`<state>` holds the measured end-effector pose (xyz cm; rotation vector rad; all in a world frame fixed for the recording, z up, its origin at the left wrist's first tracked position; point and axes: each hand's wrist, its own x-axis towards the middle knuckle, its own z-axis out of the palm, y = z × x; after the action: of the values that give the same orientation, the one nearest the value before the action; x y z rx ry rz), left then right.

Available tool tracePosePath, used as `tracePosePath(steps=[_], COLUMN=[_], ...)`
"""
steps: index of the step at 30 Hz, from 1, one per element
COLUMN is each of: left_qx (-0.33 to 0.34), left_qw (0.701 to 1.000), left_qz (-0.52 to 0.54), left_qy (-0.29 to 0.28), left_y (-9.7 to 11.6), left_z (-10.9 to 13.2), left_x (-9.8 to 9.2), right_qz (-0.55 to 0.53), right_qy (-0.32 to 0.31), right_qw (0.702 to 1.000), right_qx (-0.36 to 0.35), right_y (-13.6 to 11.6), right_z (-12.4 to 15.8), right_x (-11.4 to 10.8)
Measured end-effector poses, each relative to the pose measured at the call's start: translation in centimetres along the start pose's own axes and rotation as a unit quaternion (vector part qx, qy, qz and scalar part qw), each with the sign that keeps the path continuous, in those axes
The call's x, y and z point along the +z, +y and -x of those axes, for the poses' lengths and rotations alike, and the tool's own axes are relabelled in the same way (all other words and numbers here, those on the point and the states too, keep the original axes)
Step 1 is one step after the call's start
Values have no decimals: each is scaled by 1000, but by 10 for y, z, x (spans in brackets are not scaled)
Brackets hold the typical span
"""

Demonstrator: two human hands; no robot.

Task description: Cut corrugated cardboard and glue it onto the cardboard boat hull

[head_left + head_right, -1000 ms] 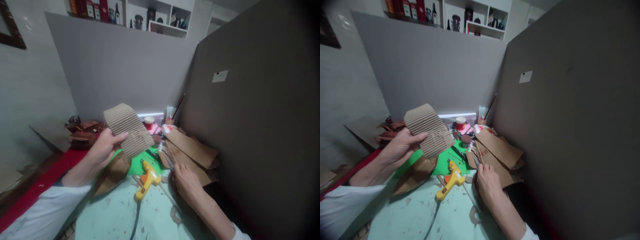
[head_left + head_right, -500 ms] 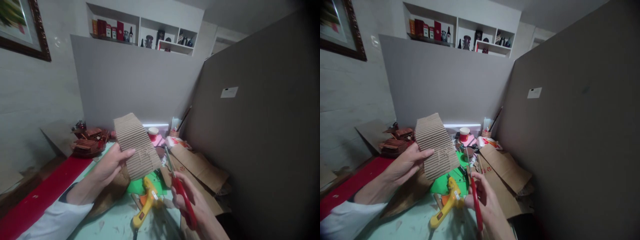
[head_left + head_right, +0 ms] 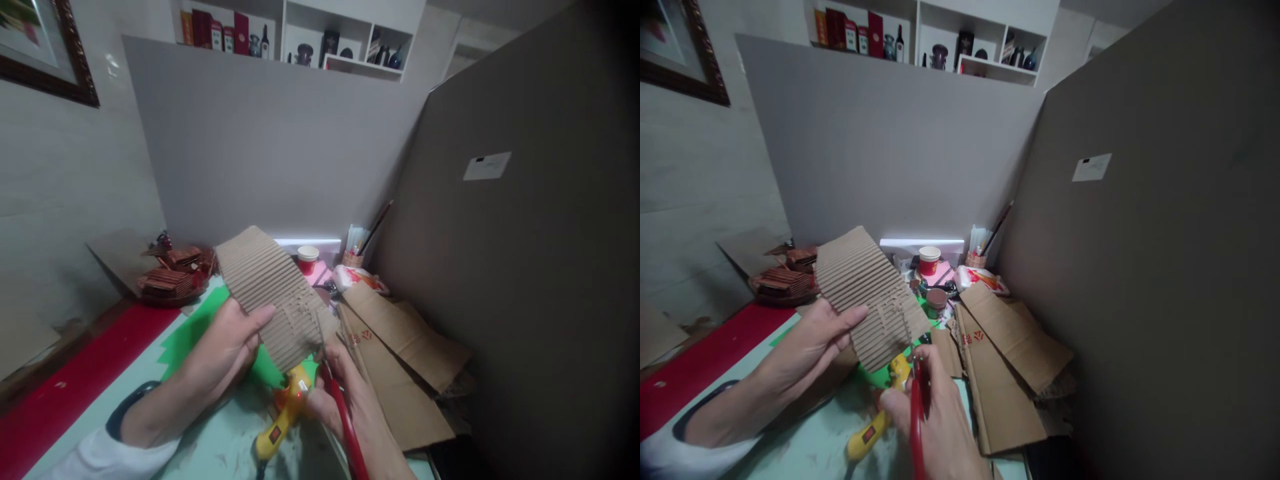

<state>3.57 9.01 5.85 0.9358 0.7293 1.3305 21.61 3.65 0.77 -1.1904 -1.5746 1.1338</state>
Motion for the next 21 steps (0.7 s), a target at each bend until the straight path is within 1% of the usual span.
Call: tracePosePath(steps=[3, 7, 13, 14, 18, 21], left_qx=[-7, -13, -16, -24, -58, -62], left_qw=[1000, 999, 1000, 1000, 997, 997], left_qz=[-7, -24, 2, 8, 11, -6], left_qy=[16, 37, 10, 13, 52, 39], left_y=[0, 4, 2, 1, -1, -1], left_z=[5, 7, 9, 10, 11, 11], left_x=[5, 6, 3, 2, -3, -3], right_qz=[17, 30, 106, 111, 127, 120], right_qy=[12, 35, 50, 51, 35, 27], right_qw=[1000, 999, 993, 992, 991, 992], right_qx=[-7, -25, -30, -31, -29, -15], right_y=[-2, -3, -11, -11, -14, -16], right_z=[1, 6, 15, 16, 19, 20], right_x=[-3, -6, -6, -6, -3, -1])
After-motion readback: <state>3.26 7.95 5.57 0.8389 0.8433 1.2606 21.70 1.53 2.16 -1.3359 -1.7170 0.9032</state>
